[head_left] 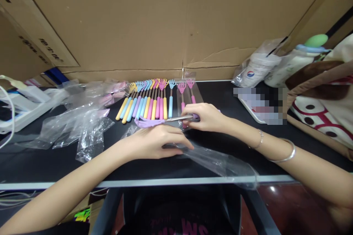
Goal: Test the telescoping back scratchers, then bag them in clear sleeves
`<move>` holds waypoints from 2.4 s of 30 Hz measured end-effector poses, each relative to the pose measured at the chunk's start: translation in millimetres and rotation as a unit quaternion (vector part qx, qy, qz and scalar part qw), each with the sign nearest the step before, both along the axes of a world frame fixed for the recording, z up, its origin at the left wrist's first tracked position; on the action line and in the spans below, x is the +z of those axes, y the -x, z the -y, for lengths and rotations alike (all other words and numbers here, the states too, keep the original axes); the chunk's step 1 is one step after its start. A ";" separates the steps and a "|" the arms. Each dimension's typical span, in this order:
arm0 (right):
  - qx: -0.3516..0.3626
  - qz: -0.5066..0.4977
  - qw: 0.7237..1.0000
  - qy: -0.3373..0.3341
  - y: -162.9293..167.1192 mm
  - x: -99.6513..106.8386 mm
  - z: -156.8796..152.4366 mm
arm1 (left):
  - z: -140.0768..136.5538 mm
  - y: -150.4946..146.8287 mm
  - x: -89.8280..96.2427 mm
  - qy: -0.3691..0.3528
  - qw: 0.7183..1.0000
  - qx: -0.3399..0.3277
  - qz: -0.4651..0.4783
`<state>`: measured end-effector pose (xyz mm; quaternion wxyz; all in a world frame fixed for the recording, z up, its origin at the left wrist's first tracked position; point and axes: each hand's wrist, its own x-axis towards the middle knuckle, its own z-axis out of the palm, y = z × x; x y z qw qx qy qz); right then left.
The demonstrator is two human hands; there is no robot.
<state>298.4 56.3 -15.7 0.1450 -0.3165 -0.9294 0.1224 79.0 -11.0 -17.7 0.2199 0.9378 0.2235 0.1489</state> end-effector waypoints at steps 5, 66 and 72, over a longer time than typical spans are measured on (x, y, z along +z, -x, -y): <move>-0.002 0.030 1.000 -0.001 6.3 -6.7 7.2 | 3.9 -5.0 0.6 -0.009 1.000 -0.017 -0.005; -0.125 0.055 0.958 0.251 -148.3 43.4 -20.8 | -35.2 36.0 7.0 0.018 0.984 0.172 -0.028; -0.083 0.132 0.940 0.304 -154.1 40.3 -18.4 | -35.9 36.8 8.8 0.017 0.984 0.178 -0.024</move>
